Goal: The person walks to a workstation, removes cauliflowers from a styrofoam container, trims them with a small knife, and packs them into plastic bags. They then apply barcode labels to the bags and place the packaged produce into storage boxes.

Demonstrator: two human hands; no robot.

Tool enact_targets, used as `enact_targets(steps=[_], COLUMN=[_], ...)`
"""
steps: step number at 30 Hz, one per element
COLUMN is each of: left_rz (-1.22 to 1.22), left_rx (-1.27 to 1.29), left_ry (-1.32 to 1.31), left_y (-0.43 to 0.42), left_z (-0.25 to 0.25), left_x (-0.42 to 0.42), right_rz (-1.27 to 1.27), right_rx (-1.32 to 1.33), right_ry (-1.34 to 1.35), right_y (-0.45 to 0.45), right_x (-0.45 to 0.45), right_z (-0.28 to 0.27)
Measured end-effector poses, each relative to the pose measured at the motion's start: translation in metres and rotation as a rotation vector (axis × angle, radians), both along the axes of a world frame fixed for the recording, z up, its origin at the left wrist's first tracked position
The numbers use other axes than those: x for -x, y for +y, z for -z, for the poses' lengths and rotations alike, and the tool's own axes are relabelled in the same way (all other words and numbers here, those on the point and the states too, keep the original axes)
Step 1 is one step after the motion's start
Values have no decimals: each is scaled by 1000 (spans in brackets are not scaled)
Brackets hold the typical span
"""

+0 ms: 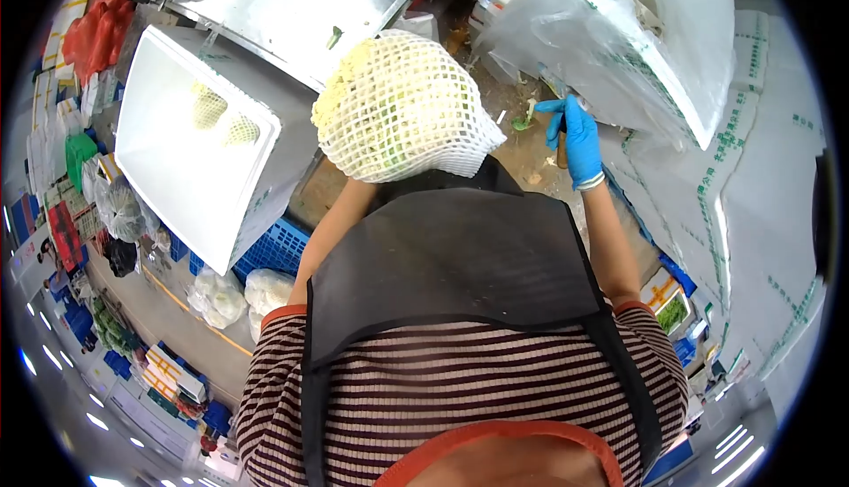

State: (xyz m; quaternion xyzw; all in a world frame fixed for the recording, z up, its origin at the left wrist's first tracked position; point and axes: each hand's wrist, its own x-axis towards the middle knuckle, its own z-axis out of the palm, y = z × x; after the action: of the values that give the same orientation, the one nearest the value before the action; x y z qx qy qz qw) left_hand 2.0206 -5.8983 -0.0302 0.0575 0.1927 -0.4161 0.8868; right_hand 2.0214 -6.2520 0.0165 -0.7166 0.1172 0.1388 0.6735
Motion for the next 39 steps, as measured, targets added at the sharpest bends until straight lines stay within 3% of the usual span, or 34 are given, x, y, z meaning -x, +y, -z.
enact_targets(steps=[6,10,15,19,21,24,26,28,32,33,36,37,39], left_rz=[-121,-355,-812,-991,-947,-756,-430,-300,-55,120,367,372,80], left_rx=[-74,-266,-821,-1326,-1464,-1403,-1768,-1802,-1510,-1640,-1963,-1932,-2144], left_ry=[-110,-333,-520,-400,-301,-180,-227,-374,-376,-448,-281,-217,-354], left_y=[25,112,306,461,521,581,648,616,653,659,641,644,635], left_z=[-18,-67,-146,-179,-175,-145,-85,-96,-30,-11,12,27,50], left_x=[8,20,68,99,90,51,16,-33,-122,-145,-192,-199,-191], right_rz=[-103,-218,-230,-298,-347,-442,-495,-522,-484,-447,-376,-377,-376], right_rx=[-16,-32,-30,47,67,115,142,163,281,302,347,353,375], right_ry=[91,80,135,131,126,135,131,173,267,300,369,363,363], right_y=[43,71,111,158,185,232,261,280,299,299,311,316,333], right_x=[-18,-35,-56,-75,-84,-92,-90,-83,-61,-54,-46,-47,-53], right_z=[-6,-9,0,-9,-11,-13,-17,-22,-31,-28,-34,-36,-42])
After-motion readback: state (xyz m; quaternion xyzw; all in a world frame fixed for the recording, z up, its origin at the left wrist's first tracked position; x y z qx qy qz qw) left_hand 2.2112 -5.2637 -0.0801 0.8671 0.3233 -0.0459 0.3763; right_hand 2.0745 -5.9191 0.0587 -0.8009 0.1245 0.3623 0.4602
